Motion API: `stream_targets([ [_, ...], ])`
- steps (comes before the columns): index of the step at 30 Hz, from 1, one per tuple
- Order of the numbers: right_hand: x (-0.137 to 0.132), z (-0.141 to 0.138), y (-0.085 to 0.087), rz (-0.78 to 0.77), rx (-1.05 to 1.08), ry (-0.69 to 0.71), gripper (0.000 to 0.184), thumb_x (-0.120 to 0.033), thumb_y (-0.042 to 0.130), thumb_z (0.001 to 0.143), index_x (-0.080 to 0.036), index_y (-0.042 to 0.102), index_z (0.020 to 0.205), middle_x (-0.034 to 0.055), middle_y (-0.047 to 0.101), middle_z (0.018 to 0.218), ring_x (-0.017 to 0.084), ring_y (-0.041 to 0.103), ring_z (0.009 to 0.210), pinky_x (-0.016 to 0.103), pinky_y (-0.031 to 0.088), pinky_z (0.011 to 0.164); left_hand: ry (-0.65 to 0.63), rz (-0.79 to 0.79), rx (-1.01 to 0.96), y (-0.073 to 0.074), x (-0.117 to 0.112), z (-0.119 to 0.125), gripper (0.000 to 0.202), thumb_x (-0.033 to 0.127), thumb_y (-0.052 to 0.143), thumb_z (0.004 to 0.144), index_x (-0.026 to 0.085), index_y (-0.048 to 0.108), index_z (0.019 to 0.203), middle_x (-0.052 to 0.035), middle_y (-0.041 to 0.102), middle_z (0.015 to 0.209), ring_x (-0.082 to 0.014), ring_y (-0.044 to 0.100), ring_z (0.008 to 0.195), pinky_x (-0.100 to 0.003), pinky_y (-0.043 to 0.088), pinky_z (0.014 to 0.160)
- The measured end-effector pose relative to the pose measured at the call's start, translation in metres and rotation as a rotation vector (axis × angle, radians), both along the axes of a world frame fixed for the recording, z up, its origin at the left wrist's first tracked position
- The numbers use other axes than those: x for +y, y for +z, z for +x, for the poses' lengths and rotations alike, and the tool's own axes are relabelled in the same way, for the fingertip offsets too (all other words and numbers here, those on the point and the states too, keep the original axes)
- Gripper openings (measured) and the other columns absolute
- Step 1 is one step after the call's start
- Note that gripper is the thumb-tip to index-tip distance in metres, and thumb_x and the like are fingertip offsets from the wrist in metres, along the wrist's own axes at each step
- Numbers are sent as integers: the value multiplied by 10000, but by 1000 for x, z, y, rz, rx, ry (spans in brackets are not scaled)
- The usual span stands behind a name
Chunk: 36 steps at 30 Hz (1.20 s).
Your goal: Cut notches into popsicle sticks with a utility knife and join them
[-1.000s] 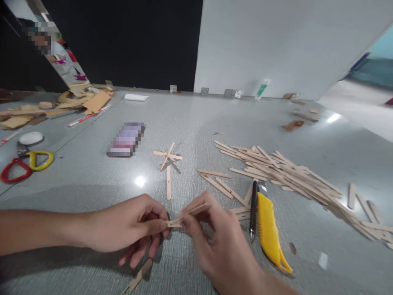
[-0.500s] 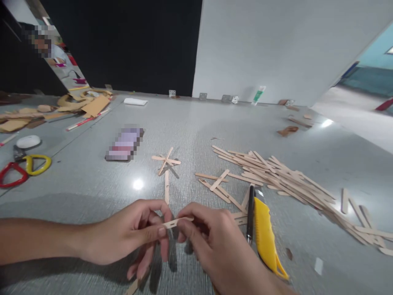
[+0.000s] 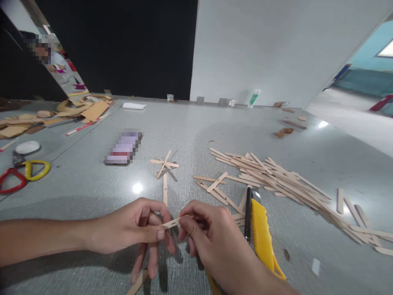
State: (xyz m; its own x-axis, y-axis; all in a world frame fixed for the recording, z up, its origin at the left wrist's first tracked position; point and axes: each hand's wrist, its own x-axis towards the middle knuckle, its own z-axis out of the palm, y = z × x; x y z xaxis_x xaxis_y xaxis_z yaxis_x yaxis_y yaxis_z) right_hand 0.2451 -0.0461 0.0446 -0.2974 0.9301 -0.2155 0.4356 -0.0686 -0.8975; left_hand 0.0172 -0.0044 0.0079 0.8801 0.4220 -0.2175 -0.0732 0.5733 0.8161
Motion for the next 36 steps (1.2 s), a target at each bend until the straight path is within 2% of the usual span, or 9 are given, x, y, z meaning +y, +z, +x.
stream_targets([
  [5, -2, 0, 2, -143, 246, -66, 379, -592, 687, 996, -217, 675, 941, -22, 639, 697, 108, 581, 543, 221, 477, 496, 97, 33, -9, -1, -5, 1, 366, 490, 697, 1018, 167, 526, 992, -84, 766, 907, -131, 709, 479, -160, 484, 370],
  [9, -8, -8, 2, -132, 418, -173, 382, -500, 887, 858, -230, 665, 1010, -8, 706, 762, 151, 687, 638, 257, 571, 582, 84, 80, -85, -3, -11, 2, 355, 506, 633, 1056, 197, 467, 1004, -65, 753, 895, -106, 681, 439, -133, 437, 368],
  [11, -11, -10, 1, -145, 442, -217, 386, -458, 921, 831, -235, 658, 1006, -7, 723, 771, 164, 711, 662, 279, 605, 624, 69, 93, -122, -3, -13, 2, 367, 525, 620, 1059, 209, 443, 1002, -57, 745, 891, -92, 666, 421, -122, 411, 368],
  [16, -10, -11, -5, -163, 490, -201, 400, -419, 910, 859, -255, 595, 1040, 14, 789, 838, 174, 739, 654, 290, 612, 614, 77, 161, -83, 1, -13, 2, 407, 578, 601, 1052, 212, 435, 993, -59, 757, 905, -72, 636, 398, -127, 366, 336],
  [22, -9, -11, -13, -142, 482, -150, 359, -450, 791, 983, -263, 506, 1095, -7, 768, 732, 174, 736, 599, 277, 565, 567, 68, 162, -110, 1, -11, 3, 441, 594, 629, 1035, 212, 420, 964, -37, 761, 867, -70, 630, 370, -124, 287, 307],
  [26, -7, -12, -17, -120, 506, -153, 408, -446, 825, 953, -274, 478, 1083, -2, 781, 759, 186, 749, 613, 289, 578, 584, 66, 149, -116, -2, -10, 3, 408, 567, 617, 1053, 209, 435, 981, -34, 769, 860, -65, 625, 370, -125, 288, 302],
  [30, -7, -14, -15, -121, 502, -204, 497, -507, 860, 895, -274, 476, 1106, 6, 772, 748, 209, 734, 581, 316, 587, 547, 55, 157, -133, -3, -9, 4, 390, 554, 603, 1065, 208, 436, 994, -41, 771, 856, -70, 626, 373, -127, 302, 305],
  [36, -14, -20, -14, -156, 573, -232, 502, -452, 845, 921, -316, 404, 1118, 20, 789, 961, 180, 722, 606, 305, 596, 547, 29, 154, -135, -2, -9, 3, 374, 549, 586, 1075, 212, 442, 1003, -7, 757, 808, -66, 620, 373, -132, 308, 315],
])
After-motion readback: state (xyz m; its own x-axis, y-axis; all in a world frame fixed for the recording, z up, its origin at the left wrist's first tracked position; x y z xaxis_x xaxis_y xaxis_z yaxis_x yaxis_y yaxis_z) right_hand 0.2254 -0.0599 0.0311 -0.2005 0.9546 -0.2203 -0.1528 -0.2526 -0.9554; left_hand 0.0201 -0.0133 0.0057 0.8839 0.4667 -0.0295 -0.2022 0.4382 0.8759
